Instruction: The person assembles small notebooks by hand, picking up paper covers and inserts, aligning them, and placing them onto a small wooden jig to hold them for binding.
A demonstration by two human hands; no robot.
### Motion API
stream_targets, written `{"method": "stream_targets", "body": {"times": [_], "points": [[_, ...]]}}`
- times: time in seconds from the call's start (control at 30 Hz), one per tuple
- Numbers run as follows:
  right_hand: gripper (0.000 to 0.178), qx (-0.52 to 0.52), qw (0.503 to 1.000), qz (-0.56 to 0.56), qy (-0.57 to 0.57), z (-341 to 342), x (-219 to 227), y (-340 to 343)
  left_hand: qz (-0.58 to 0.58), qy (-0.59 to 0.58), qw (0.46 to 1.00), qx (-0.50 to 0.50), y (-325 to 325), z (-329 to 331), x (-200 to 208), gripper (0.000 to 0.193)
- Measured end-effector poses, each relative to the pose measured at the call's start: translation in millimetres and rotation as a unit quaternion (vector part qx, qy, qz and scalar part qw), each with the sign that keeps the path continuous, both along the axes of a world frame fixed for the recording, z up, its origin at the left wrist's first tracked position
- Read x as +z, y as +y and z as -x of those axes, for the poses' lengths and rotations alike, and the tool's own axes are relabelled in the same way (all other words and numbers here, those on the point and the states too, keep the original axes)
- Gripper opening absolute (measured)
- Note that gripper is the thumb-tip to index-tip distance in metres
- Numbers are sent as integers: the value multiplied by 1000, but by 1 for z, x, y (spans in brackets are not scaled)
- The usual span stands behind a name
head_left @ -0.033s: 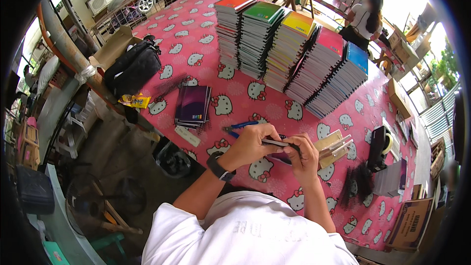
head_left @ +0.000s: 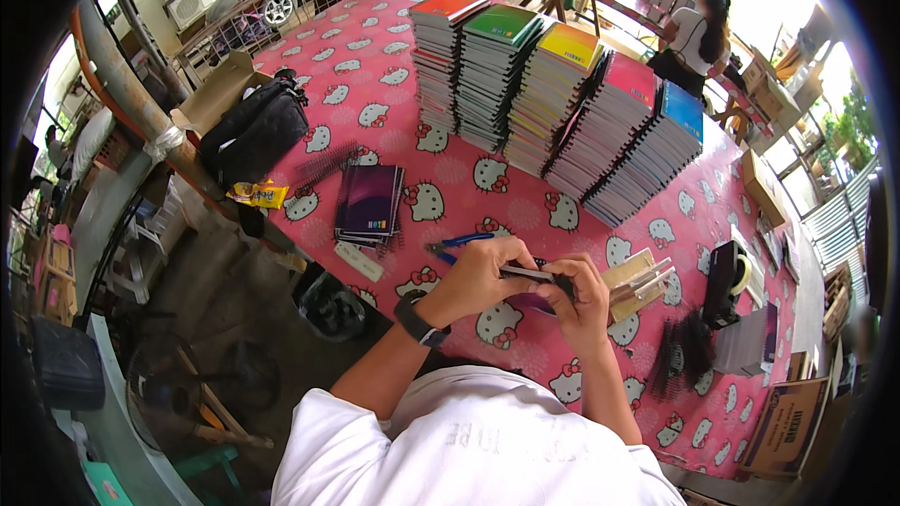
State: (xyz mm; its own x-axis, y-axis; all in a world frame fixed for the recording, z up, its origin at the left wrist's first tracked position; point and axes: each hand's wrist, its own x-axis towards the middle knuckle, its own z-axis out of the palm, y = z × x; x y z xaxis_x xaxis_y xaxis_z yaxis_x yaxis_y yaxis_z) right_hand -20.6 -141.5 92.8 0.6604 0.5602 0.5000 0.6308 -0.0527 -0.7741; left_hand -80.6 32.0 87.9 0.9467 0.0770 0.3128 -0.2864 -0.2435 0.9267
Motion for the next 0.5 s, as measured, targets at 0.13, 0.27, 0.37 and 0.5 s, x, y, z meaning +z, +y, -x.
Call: {"method": "stream_targets", "body": {"times": [0.13,0.27,0.37,0.5], "points": [[34,53,977,-130,160,2,-6,-1,-11,-23,999,-34,0,0,4,19],[43,68,962,-127,232,2,-2,-4,-33,-40,998,-27,-2,-1,4,19],[52,99,958,-123,240,-2,-1,-6,-52,-47,997,-20,-4,-2,6,21],[56,139,943,-101,284,-4,1,-9,-65,-33,997,-20,-2,0,3,20]]}}
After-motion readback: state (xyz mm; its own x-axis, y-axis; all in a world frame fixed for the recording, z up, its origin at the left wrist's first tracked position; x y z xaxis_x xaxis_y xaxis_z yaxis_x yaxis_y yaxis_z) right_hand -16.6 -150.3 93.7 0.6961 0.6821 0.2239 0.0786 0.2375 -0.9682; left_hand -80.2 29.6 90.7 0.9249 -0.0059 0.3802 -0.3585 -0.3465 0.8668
